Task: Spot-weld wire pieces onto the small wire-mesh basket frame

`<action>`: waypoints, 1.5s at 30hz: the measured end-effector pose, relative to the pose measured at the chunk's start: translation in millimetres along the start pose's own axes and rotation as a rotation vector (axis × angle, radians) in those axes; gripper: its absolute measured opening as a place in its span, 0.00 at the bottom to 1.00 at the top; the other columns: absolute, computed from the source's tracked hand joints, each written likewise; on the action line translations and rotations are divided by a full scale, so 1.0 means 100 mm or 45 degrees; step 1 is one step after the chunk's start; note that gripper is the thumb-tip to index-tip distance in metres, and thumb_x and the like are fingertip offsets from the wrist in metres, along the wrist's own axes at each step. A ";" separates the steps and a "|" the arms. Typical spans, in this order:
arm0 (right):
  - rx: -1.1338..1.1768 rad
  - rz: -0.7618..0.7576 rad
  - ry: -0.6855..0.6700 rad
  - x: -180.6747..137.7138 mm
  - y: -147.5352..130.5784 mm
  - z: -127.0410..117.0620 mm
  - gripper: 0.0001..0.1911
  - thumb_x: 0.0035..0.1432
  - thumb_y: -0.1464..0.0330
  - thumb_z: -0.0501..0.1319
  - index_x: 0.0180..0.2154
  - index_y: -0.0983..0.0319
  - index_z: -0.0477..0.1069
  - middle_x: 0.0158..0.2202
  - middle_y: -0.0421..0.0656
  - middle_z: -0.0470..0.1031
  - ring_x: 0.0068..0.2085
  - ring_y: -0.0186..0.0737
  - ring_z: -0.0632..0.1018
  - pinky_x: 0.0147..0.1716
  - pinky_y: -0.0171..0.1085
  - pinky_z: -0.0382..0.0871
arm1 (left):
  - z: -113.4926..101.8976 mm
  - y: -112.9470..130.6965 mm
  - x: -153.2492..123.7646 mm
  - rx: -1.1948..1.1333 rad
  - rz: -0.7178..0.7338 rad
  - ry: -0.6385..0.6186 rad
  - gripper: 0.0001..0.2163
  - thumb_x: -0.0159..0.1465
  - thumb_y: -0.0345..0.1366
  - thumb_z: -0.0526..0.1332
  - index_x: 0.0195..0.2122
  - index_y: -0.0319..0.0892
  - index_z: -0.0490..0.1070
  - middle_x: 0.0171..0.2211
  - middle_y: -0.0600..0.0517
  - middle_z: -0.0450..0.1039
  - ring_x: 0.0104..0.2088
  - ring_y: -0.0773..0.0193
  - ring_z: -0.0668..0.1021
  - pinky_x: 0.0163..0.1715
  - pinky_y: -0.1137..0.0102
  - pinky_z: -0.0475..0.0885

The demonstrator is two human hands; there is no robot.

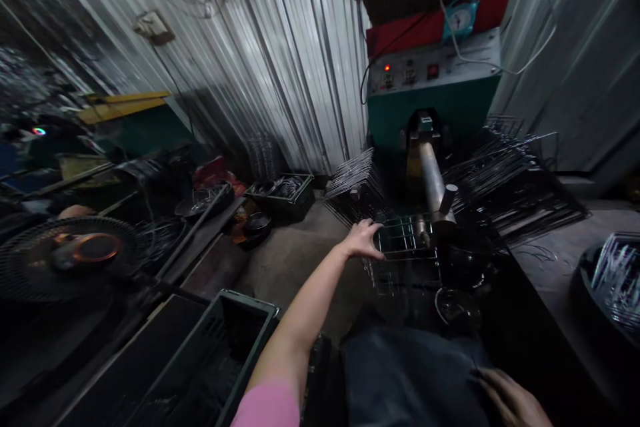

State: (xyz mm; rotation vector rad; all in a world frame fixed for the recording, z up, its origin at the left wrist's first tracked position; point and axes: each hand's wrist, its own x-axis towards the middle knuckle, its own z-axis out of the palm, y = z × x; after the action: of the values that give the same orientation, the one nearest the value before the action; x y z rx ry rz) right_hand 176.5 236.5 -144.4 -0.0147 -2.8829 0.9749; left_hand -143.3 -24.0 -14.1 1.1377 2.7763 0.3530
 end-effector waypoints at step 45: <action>-0.792 0.072 -0.501 1.23 -1.69 -0.74 0.14 0.60 0.71 0.47 0.46 0.61 0.65 0.45 0.42 0.63 0.45 0.39 0.68 0.40 0.36 0.58 | 0.06 0.93 -0.50 0.195 0.178 0.107 0.41 0.39 0.56 0.61 0.52 0.37 0.60 0.57 0.42 0.49 0.58 0.51 0.52 0.57 0.53 0.41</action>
State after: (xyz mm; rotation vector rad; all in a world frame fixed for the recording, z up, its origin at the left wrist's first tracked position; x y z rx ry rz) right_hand 64.9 151.7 28.0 0.0554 -3.4351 0.0448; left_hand -43.8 6.2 5.8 1.3872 2.8456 0.2092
